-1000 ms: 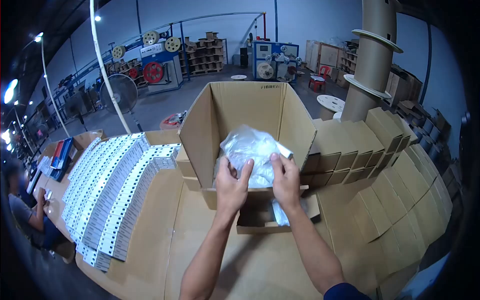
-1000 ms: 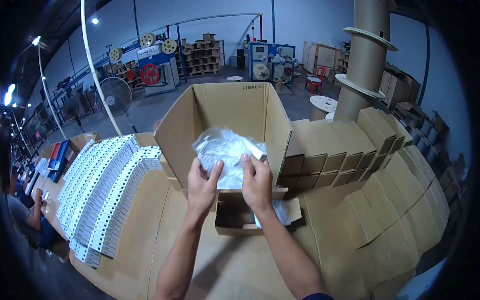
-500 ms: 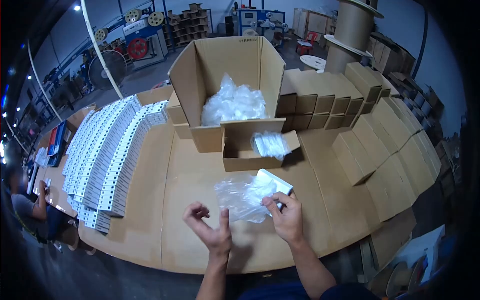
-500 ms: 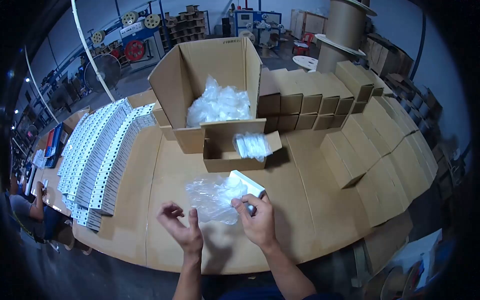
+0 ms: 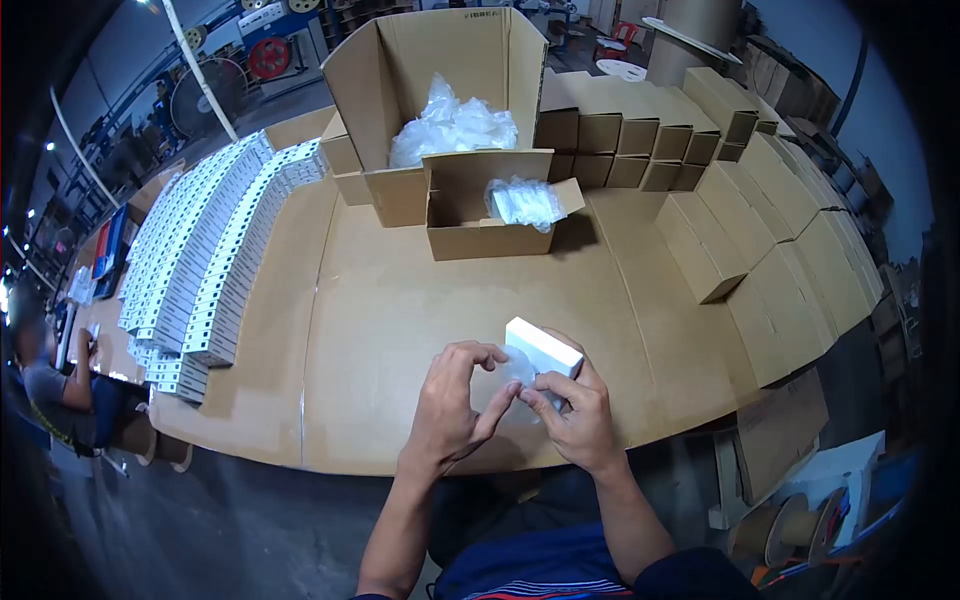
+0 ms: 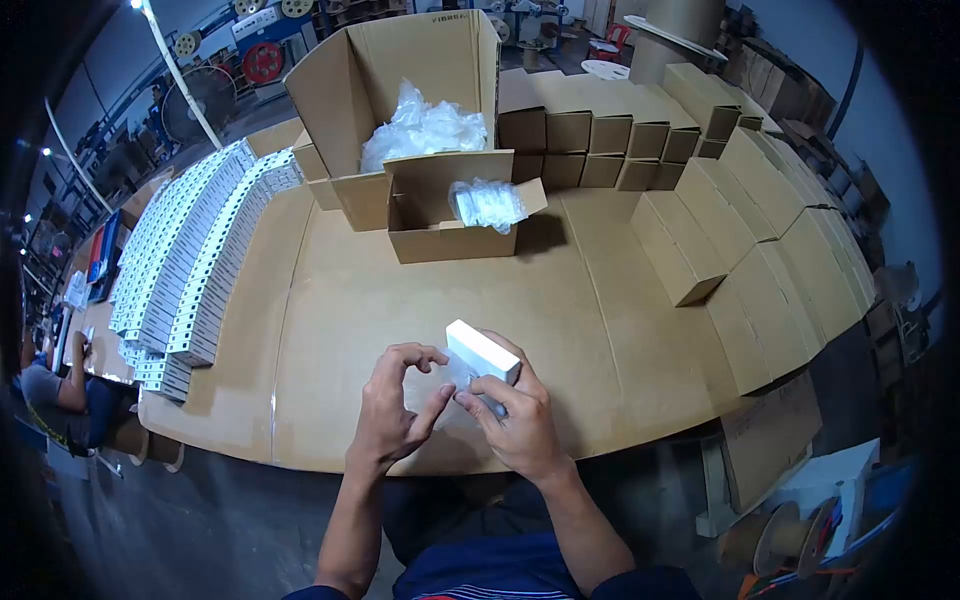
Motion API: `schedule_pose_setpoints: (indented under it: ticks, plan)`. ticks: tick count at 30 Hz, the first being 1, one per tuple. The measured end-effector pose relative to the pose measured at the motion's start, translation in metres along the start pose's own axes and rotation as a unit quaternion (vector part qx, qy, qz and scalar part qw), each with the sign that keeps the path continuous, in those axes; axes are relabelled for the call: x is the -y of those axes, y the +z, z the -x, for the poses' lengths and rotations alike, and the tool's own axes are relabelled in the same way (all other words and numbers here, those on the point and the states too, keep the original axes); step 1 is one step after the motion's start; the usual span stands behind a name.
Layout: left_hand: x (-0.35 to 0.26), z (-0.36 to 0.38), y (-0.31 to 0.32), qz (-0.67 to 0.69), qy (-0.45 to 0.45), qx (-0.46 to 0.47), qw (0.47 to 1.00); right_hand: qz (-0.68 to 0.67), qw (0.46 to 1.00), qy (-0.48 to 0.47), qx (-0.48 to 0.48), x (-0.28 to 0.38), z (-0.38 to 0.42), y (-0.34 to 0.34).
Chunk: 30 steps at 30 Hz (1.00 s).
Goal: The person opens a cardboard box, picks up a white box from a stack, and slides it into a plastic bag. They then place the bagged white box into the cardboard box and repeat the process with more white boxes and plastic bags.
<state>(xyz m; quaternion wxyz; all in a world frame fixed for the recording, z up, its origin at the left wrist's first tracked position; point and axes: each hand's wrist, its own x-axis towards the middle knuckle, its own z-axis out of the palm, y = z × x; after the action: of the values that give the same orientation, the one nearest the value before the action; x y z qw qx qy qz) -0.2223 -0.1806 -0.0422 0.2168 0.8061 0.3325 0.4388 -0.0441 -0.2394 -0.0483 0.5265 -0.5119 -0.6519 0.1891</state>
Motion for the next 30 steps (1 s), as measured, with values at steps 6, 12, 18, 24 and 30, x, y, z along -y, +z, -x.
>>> schedule_pose_setpoints:
  ticks: [6,12,18,24,30]
  plan:
    - [-0.001,0.012,0.003,0.026,-0.074,0.034,0.996,0.001,1.000,-0.001,0.020,-0.003,0.009,-0.006]
    - [0.005,0.010,0.012,-0.012,-0.043,0.011,0.999,0.021,0.999,0.008,0.039,-0.006,0.008,-0.008]
    - [0.007,-0.004,-0.006,0.088,-0.166,-0.019,0.982,-0.027,0.987,0.130,0.088,-0.017,0.020,-0.019]
    - [0.024,-0.004,0.002,0.184,-0.119,-0.140,0.966,-0.004,0.974,0.206,0.091,-0.022,0.023,-0.020]
    - [0.045,0.028,0.008,0.416,-0.198,-0.272,0.845,-0.112,0.983,0.130,-0.066,-0.038,0.033,0.002]
